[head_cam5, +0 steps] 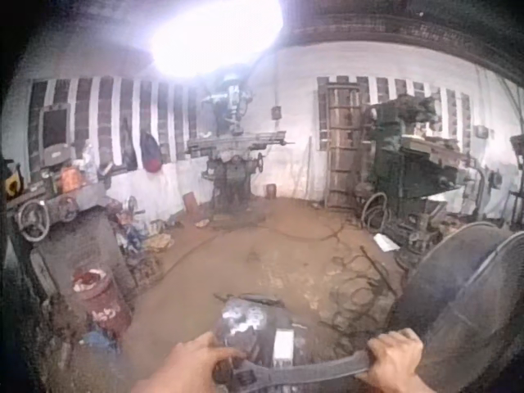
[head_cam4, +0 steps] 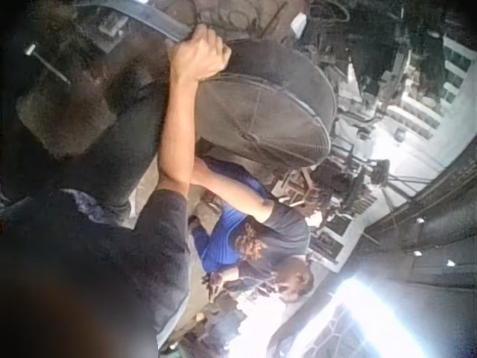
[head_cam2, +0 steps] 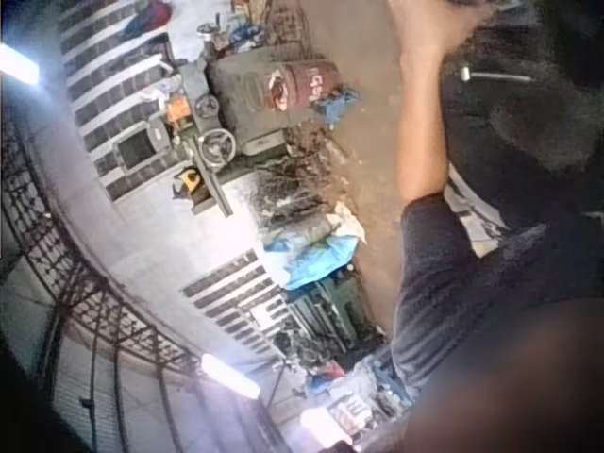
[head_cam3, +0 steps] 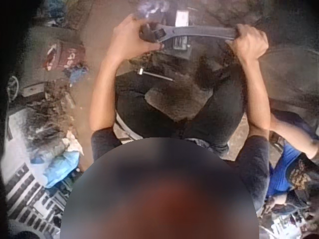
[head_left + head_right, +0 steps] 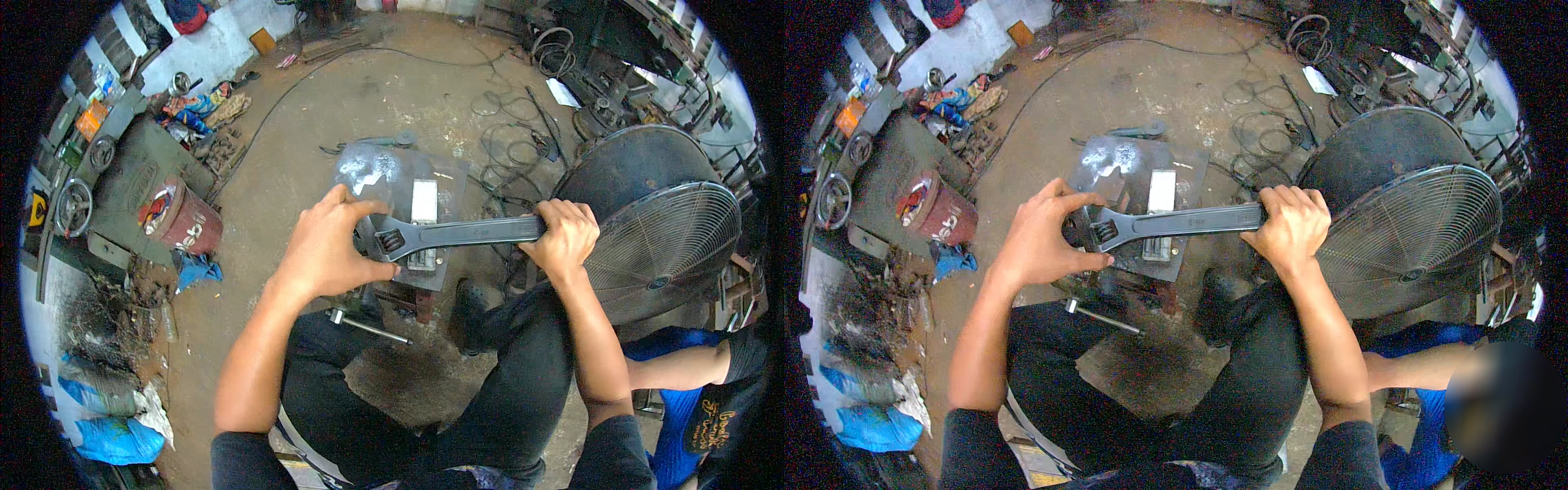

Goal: The person uses a large adjustable wrench to tighten a bolt on a metal part clamped in a bench vise. They repeatedly reposition the wrench and apply force to turn the bolt.

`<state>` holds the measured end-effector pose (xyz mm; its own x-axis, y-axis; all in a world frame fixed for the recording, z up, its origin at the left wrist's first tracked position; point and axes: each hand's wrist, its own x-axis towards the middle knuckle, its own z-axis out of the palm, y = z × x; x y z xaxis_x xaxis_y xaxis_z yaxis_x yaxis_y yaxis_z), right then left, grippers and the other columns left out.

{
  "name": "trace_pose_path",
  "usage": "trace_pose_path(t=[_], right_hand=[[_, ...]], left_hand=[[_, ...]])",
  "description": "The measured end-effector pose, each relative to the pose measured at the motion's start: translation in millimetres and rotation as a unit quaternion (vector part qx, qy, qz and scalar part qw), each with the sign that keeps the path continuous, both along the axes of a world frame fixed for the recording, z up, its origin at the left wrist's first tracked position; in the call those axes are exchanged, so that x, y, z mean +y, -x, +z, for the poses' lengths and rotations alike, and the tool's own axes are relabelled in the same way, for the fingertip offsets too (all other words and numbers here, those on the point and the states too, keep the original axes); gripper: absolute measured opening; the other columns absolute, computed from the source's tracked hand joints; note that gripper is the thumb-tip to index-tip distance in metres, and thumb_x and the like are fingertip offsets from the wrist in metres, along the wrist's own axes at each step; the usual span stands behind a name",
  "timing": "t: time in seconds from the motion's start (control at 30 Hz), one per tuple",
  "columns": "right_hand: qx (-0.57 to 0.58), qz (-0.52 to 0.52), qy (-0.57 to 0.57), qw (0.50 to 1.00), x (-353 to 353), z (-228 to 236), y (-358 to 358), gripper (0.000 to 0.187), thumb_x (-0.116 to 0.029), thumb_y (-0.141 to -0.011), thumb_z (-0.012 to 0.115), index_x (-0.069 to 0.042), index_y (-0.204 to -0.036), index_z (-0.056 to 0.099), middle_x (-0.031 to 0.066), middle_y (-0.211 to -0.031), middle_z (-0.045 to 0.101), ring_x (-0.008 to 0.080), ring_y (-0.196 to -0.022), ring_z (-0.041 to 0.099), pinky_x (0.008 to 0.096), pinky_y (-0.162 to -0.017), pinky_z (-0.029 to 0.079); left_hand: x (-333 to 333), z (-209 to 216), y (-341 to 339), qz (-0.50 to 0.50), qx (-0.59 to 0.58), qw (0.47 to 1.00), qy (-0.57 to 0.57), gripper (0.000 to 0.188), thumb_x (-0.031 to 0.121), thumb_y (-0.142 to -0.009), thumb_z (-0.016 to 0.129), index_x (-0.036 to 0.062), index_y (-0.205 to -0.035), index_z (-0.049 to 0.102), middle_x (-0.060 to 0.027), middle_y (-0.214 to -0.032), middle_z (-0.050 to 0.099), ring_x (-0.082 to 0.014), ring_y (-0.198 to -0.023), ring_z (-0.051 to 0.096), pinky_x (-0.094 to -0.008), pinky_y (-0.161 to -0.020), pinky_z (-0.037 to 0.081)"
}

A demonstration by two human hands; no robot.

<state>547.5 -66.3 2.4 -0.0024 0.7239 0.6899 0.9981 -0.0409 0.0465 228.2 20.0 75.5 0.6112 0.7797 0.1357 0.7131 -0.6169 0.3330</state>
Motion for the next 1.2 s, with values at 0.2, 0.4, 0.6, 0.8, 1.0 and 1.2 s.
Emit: trace_pose_path(t=[0.2,0.4,0.6,0.8,1.0,1.2], right_hand=[[-0.016,0.015,-0.024,0.999,4.9,0.2,-5.0,0.038,-0.027,-0.04,0.082,-0.014,-0.068,0.061,0.0016,-0.068,0.059,0.0225,-0.069,0.062,0.0365,-0.065,0.045],[-0.021,0.026,-0.014,0.999,10.2,-6.1,-20.8,0.04,-0.026,-0.039,0.081,-0.014,-0.073,0.063,0.0016,-0.071,0.062,0.0222,-0.071,0.063,0.0358,-0.068,0.048],[-0.031,0.035,-0.027,0.999,13.1,-8.1,-24.5,0.037,-0.026,-0.042,0.078,-0.015,-0.074,0.063,0.0014,-0.071,0.062,0.0216,-0.07,0.064,0.0358,-0.067,0.049],[-0.034,0.049,-0.024,0.998,19.8,-7.8,-28.8,0.033,-0.028,-0.046,0.074,-0.015,-0.074,0.064,0.002,-0.071,0.062,0.0224,-0.071,0.064,0.0365,-0.068,0.05],[-0.035,0.063,-0.036,0.997,28.1,-5.3,-33.6,0.029,-0.028,-0.049,0.073,-0.015,-0.075,0.067,0.0023,-0.071,0.063,0.0229,-0.075,0.066,0.037,-0.068,0.051],[-0.043,0.048,-0.048,0.997,34.5,-8.8,-37.8,0.028,-0.029,-0.052,0.073,-0.016,-0.076,0.069,0.002,-0.073,0.065,0.0233,-0.076,0.068,0.037,-0.071,0.053]], left_hand=[[0.5,0.2,-5.2,0.008,-0.007,1.0,-0.009,0.065,0.038,-0.052,0.086,0.0138,-0.111,0.072,-0.0133,-0.096,0.059,-0.0334,-0.093,0.063,-0.0432,-0.082,0.05],[1.5,0.0,-14.0,-0.007,0.012,0.999,-0.032,0.063,0.037,-0.052,0.085,0.0097,-0.108,0.074,-0.0199,-0.099,0.063,-0.0384,-0.094,0.065,-0.0446,-0.085,0.053],[1.9,2.2,-18.9,0.001,0.043,0.999,-0.033,0.064,0.037,-0.051,0.083,0.0129,-0.109,0.074,-0.0151,-0.091,0.06,-0.0352,-0.09,0.064,-0.044,-0.081,0.051],[-0.6,5.1,-24.1,0.01,0.054,0.998,-0.044,0.063,0.034,-0.052,0.085,0.0113,-0.109,0.074,-0.015,-0.088,0.059,-0.0347,-0.088,0.063,-0.0426,-0.08,0.051],[-2.9,6.0,-29.9,0.015,0.067,0.996,-0.051,0.062,0.033,-0.055,0.085,0.0101,-0.111,0.073,-0.0153,-0.089,0.06,-0.0344,-0.088,0.064,-0.0429,-0.079,0.051],[-3.6,4.9,-30.4,0.016,0.08,0.994,-0.071,0.066,0.034,-0.054,0.086,0.0107,-0.114,0.072,-0.0161,-0.09,0.061,-0.0338,-0.09,0.064,-0.0422,-0.081,0.05]])
